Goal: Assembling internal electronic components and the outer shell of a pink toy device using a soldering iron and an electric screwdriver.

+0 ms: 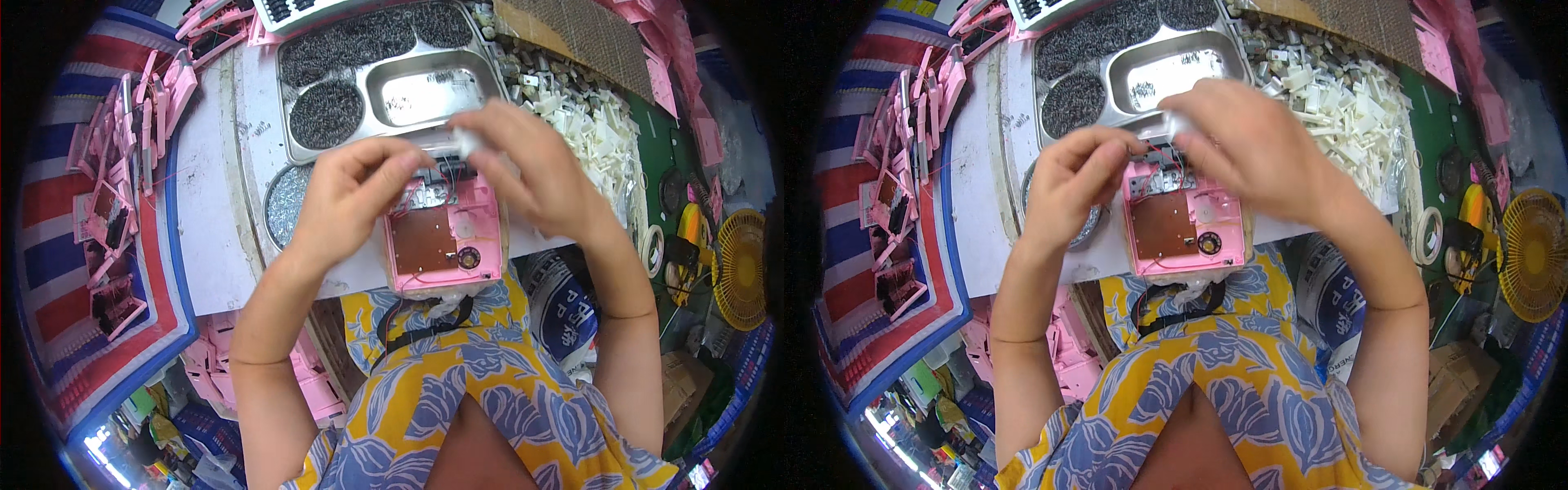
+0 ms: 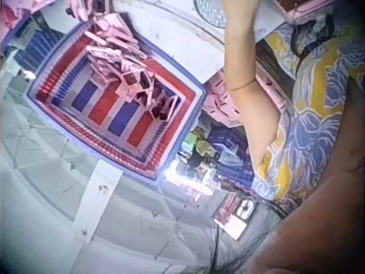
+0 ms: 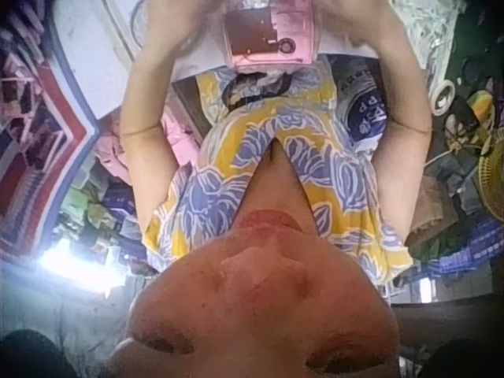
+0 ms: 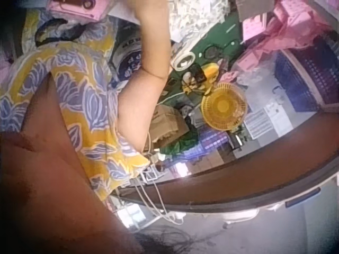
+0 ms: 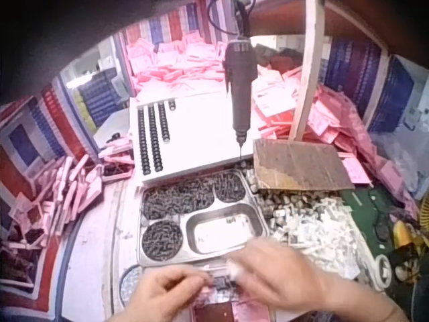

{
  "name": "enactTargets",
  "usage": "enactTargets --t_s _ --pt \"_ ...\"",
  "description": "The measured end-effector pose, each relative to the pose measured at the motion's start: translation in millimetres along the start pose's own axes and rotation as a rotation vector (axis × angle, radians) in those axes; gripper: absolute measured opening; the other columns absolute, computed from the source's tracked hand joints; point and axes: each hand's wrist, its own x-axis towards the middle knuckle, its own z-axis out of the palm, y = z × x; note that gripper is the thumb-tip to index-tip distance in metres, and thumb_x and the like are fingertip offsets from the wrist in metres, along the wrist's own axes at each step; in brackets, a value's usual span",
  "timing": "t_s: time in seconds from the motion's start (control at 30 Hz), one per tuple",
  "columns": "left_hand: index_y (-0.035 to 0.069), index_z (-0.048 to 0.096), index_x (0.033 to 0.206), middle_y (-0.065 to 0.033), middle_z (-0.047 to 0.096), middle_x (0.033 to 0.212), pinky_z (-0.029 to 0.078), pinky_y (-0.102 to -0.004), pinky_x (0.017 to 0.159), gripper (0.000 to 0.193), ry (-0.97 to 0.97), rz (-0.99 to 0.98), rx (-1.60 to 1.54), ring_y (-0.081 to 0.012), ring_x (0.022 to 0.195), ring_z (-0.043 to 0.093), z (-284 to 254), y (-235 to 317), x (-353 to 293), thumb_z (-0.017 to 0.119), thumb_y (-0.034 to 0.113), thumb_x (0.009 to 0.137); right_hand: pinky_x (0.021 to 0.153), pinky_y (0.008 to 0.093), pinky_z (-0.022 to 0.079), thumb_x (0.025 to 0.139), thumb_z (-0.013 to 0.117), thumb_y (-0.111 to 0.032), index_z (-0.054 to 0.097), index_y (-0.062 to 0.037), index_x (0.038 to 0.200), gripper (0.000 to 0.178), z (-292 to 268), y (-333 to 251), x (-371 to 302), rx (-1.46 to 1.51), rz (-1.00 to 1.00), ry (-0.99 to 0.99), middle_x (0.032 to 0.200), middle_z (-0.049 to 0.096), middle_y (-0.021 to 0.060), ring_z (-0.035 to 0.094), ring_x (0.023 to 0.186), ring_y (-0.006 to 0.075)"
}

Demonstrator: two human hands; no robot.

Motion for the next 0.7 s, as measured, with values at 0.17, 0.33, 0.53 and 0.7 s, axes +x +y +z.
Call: enactTargets --t_s 0.17,0.33,0.53,0.7 --pt "0.0 0.068 0.11 0.0038 0.058 0.076 0.034 -0.0193 0.053 0.021 0.001 -0.075 -0.133 -0.0025 0.062 0.047 21 -24 -39 0.059 0.018 0.105 0.072 0.0394 0.052 0.085 0.072 -0.015 0.064 -0.0041 0.119 0.036 14 -35 -25 -0.09 -0.093 -0.047 0.092 0.06 0.0118 0.061 0.084 0.0311" --pt "-0.003 0.069 0.107 0.0008 0.066 0.083 0.045 -0.0189 0.063 0.018 -0.064 -0.198 -0.101 -0.0027 0.073 0.057 38 -28 -64 0.062 0.013 0.102 0.07 0.041 0.052 0.085 0.068 -0.01 0.061 -0.0017 0.125 0.042 12 -52 -50 -0.005 -0.052 -0.221 0.096 0.059 0.0114 0.06 0.086 0.0298" --pt "0.0 0.069 0.108 0.0035 0.063 0.079 0.041 -0.0204 0.056 0.017 -0.365 -0.578 -0.417 -0.0021 0.066 0.052 56 -41 -90 0.066 0.014 0.1 0.075 0.0397 0.056 0.08 0.071 -0.004 0.059 0.0001 0.133 0.054 -2 -67 -91 0.307 0.013 -0.458 0.1 0.061 0.014 0.064 0.09 0.0298" --pt "-0.002 0.069 0.118 -0.0005 0.064 0.075 0.039 -0.0221 0.051 0.028 -0.272 -0.258 -0.294 -0.0048 0.058 0.052 53 -26 -68 0.072 0.014 0.095 0.061 0.0312 0.054 0.079 0.083 -0.008 0.068 0.0038 0.119 0.044 -1 -28 -142 0.711 0.395 -0.093 0.089 0.073 0.012 0.068 0.068 0.0178"
